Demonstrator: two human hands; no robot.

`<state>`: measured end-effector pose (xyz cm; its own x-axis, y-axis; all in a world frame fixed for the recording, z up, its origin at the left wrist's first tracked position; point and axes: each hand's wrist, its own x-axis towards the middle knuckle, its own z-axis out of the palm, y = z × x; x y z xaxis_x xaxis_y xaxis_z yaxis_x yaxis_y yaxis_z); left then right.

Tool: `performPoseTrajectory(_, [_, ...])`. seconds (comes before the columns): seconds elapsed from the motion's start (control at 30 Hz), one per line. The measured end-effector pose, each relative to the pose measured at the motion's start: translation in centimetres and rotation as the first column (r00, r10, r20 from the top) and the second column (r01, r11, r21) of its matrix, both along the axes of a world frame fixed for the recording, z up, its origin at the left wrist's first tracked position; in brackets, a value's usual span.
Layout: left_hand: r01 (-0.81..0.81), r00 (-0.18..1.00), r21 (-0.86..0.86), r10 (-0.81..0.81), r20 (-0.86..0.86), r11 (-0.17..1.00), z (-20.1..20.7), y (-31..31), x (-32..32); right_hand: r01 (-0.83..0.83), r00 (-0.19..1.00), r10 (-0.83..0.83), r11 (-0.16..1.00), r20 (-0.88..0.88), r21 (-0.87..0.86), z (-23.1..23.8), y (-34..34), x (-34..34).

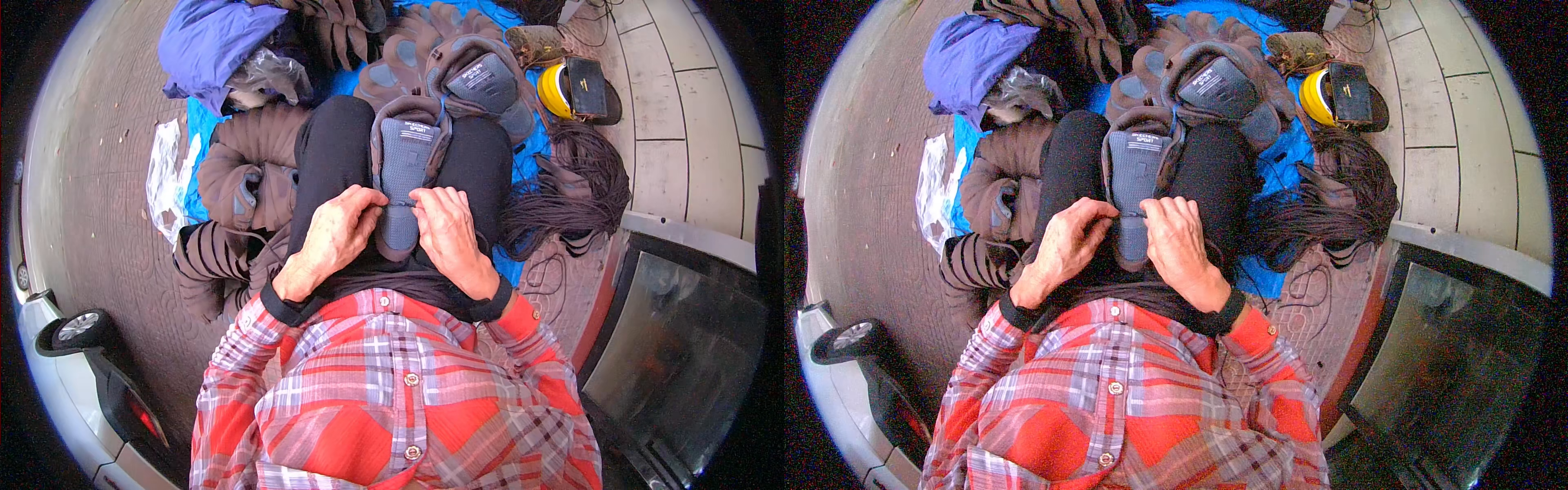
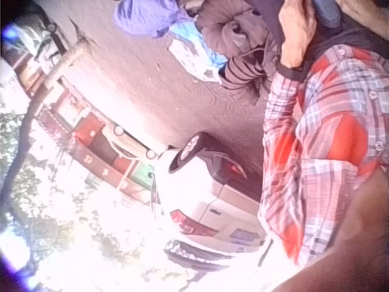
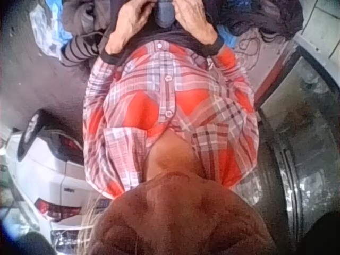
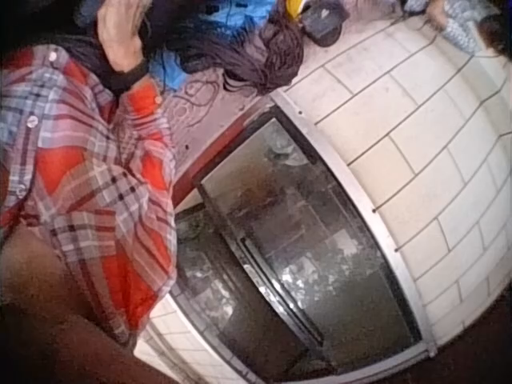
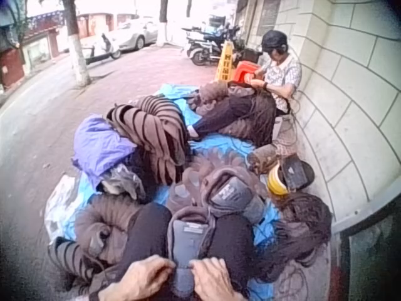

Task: Lacing a new boot and organizing shoe components in a manufacturing or repair setting.

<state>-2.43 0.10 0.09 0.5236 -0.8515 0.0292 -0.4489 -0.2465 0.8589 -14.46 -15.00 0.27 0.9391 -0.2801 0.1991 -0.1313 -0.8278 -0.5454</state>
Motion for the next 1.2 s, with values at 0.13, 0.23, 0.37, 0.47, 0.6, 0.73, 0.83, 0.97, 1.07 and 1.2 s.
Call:
performPoseTrajectory(0.13, [0.003, 1.000, 0.008, -0.003, 0.004, 1.000, 0.1, 0.1, 0.0, -0.055, 0.997, 0.054, 0.998, -0.055, -0.020, 0.9, 0.0, -0.2])
performPoseTrajectory(0.23, [0.005, 1.000, 0.015, -0.005, 0.001, 1.000, -0.1, 0.0, -0.1, -0.060, 0.994, 0.055, 0.997, -0.094, -0.052, 0.9, 0.1, 0.1])
performPoseTrajectory(0.37, [0.031, 0.999, -0.010, -0.031, 0.045, 0.999, 0.2, -0.3, -0.2, -0.084, 0.993, 0.088, 0.995, -0.074, 0.051, -0.1, 0.0, 0.1])
performPoseTrajectory(0.47, [0.005, 0.991, 0.019, -0.008, 0.132, 1.000, 0.6, -1.2, -0.6, -0.049, 0.999, 0.050, 0.993, -0.007, 0.110, -0.7, 0.1, 0.6])
performPoseTrajectory(0.6, [0.034, 0.952, 0.154, -0.079, 0.297, 0.988, 0.5, -1.9, -1.0, -0.065, 0.991, 0.071, 0.996, -0.110, 0.055, -0.5, 0.5, -0.3])
performPoseTrajectory(0.73, [-0.029, 0.943, 0.182, -0.034, 0.330, 0.983, 0.1, -2.0, -1.6, -0.066, 0.998, 0.064, 0.985, 0.014, 0.159, -0.6, 0.4, -0.1])
performPoseTrajectory(0.83, [-0.062, 0.957, 0.236, -0.010, 0.291, 0.970, 0.3, -2.5, -1.9, -0.062, 0.994, 0.039, 0.968, 0.098, 0.244, -1.0, 0.1, -0.4])
performPoseTrajectory(0.97, [-0.089, 0.961, 0.228, 0.024, 0.274, 0.969, 0.4, -2.9, -1.9, 0.042, 0.993, -0.069, 0.966, 0.097, 0.255, -0.4, 0.4, -0.5])
performPoseTrajectory(1.07, [-0.099, 0.963, 0.104, 0.069, 0.262, 0.990, -0.3, -2.7, -2.1, 0.068, 0.995, -0.082, 0.969, 0.051, 0.239, -0.3, 0.3, -0.7])
performPoseTrajectory(1.2, [-0.100, 0.971, 0.103, 0.074, 0.226, 0.990, -0.2, -2.6, -2.2, 0.000, 0.999, -0.011, 0.974, 0.046, 0.225, 0.0, 0.1, -0.8])
